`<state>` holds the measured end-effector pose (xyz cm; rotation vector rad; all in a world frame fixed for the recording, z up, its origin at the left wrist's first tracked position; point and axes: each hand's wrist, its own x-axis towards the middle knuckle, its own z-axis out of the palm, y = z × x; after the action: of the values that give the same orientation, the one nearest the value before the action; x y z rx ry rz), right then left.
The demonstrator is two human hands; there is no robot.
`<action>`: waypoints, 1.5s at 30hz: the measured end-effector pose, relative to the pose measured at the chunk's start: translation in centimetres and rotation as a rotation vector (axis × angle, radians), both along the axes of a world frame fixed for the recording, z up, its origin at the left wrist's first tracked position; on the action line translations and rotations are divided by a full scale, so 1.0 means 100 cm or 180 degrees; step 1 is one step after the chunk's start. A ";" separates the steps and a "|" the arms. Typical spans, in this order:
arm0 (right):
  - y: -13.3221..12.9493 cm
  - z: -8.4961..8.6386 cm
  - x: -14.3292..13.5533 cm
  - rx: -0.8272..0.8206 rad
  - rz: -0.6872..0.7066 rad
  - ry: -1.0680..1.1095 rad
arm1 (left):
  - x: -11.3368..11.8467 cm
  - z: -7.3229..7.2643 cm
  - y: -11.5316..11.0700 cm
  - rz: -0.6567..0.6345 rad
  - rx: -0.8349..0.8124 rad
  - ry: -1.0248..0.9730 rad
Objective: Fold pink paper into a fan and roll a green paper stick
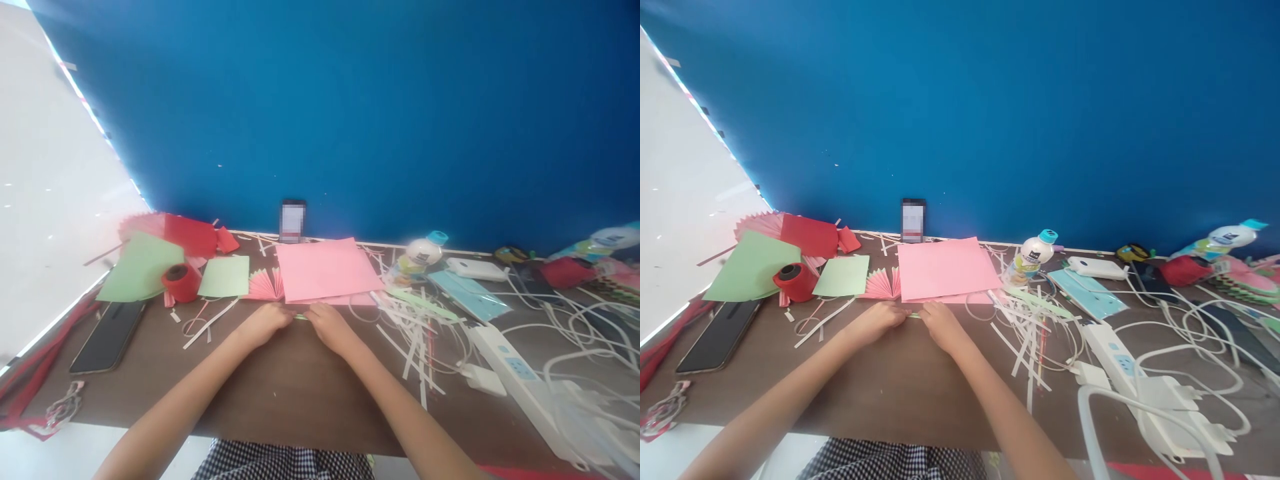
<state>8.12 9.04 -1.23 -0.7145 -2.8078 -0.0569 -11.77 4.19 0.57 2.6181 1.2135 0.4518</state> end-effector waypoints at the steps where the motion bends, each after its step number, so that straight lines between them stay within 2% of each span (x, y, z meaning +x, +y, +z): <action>1: 0.002 0.002 0.000 -0.0119 -0.0015 0.0029 | -0.002 0.001 0.001 -0.0023 0.0003 0.0004; 5: 0.007 0.011 -0.001 -0.0469 0.0014 0.0012 | -0.006 0.001 0.007 0.0045 -0.0043 -0.0046; 12: 0.014 0.025 -0.008 -0.0858 -0.0120 -0.0170 | -0.002 -0.003 0.013 0.0453 -0.0305 -0.0473; 16: 0.014 0.022 -0.009 -0.0789 -0.0053 -0.0127 | 0.000 -0.003 0.014 0.0524 -0.0284 -0.0485; 20: 0.013 0.015 -0.006 -0.0377 0.0231 -0.0091 | -0.003 -0.005 0.015 0.0379 -0.0087 -0.0082; 23: 0.012 0.014 -0.005 -0.0298 0.0320 -0.0043 | -0.008 -0.007 0.014 0.0305 -0.0053 0.0005; 33: 0.018 0.030 -0.011 -0.0572 0.0173 -0.0339 | -0.009 -0.007 0.017 0.0311 -0.0032 -0.0110; 39: 0.020 0.028 -0.011 -0.0623 0.0229 -0.0321 | -0.012 -0.010 0.015 0.0343 0.0041 -0.0037; 45: 0.022 0.024 -0.010 -0.0900 0.0229 -0.0078 | -0.015 -0.007 0.018 0.0235 -0.0194 -0.0149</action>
<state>7.15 11.20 1.20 -0.6737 -2.8936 0.3525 -13.28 5.95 -0.10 2.5046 1.2916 0.4787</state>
